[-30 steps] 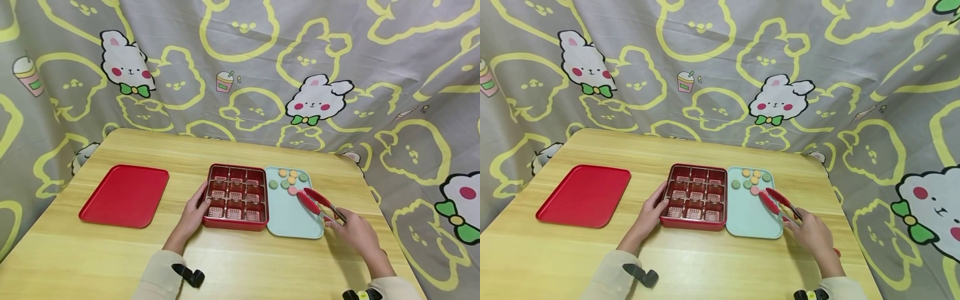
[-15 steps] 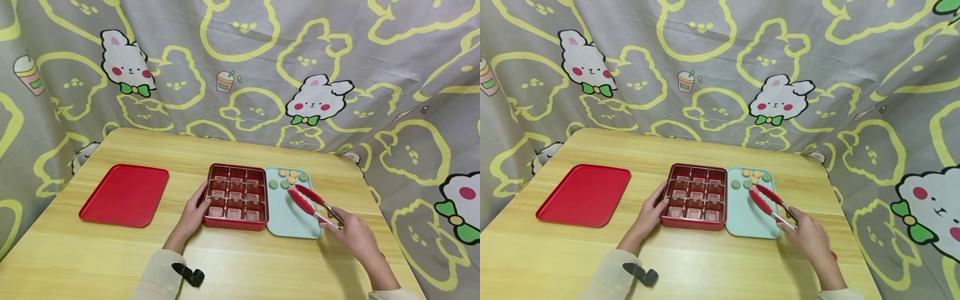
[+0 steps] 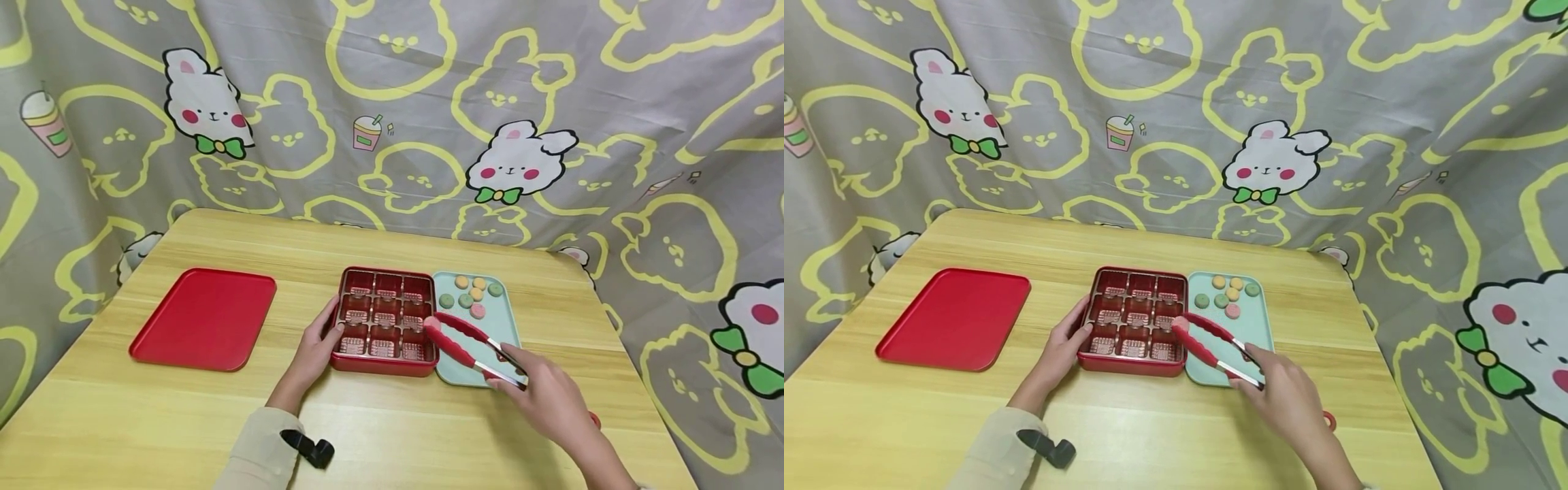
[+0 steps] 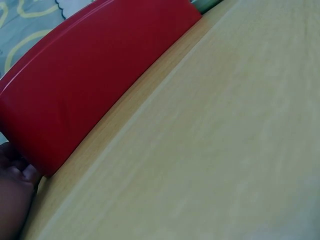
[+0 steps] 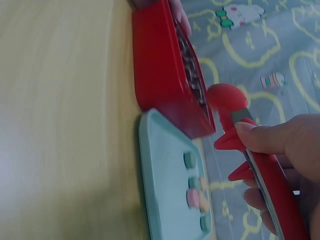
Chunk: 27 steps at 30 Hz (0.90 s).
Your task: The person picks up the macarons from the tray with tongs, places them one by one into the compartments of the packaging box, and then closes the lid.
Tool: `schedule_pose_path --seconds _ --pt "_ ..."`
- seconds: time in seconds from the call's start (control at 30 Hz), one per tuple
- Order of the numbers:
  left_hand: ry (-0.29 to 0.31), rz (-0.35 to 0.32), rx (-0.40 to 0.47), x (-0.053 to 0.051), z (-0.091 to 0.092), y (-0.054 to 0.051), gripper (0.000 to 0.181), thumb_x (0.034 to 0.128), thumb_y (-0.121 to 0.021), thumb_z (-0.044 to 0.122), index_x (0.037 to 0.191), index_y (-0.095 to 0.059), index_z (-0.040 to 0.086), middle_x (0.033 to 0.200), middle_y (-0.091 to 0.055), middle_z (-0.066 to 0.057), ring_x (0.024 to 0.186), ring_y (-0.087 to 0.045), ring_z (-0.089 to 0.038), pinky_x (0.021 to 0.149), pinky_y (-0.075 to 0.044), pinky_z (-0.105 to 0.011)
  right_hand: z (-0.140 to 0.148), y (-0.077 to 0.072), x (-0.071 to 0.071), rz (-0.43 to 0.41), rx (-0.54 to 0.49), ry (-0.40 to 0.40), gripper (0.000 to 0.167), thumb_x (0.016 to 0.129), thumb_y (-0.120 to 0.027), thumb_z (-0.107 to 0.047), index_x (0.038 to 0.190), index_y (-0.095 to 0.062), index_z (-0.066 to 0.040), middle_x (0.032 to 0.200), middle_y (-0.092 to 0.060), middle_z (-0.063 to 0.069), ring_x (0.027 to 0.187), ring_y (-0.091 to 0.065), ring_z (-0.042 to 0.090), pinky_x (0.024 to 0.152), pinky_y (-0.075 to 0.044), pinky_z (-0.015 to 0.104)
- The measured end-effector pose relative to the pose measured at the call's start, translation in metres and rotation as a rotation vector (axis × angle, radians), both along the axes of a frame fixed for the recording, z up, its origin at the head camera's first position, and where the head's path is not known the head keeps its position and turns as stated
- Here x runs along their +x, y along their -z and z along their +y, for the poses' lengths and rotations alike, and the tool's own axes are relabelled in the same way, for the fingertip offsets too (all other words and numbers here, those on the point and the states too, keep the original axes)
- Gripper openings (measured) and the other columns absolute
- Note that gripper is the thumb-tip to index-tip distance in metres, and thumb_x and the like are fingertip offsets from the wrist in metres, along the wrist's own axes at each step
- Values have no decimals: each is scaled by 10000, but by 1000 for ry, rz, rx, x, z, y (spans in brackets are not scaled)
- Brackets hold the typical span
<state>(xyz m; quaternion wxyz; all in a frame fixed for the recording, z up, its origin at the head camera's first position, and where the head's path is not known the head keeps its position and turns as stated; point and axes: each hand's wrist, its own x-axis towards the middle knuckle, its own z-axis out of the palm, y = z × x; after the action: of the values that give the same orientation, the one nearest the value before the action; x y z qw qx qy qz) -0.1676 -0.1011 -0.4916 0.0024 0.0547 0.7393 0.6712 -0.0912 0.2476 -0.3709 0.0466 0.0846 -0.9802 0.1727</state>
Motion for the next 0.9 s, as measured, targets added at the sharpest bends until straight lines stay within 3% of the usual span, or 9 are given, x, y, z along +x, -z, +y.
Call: schedule_pose_path --seconds 0.27,0.53,0.9 --pt "-1 -14 -25 0 -1 -2 566 987 -440 129 1508 -239 224 1554 -241 -61 1435 -183 -259 1163 -179 -479 -18 1 5 -78 44 -34 597 698 -822 -303 1238 -633 -134 1117 -667 93 857 -585 193 639 -464 329" --pt "15 -35 6 -3 -1 -1 576 983 -442 82 1511 -225 153 1562 -203 -103 1440 -147 -299 1171 -135 -482 -20 4 5 -93 32 -27 606 692 -827 -289 1238 -629 -116 1124 -665 96 877 -593 200 668 -486 339" --pt "-2 10 29 1 -1 -1 560 979 -459 108 1498 -274 209 1552 -245 -54 1434 -183 -268 1176 -135 -466 -17 4 6 -98 25 -11 608 698 -823 -298 1245 -625 -120 1130 -662 92 861 -592 182 650 -479 321"
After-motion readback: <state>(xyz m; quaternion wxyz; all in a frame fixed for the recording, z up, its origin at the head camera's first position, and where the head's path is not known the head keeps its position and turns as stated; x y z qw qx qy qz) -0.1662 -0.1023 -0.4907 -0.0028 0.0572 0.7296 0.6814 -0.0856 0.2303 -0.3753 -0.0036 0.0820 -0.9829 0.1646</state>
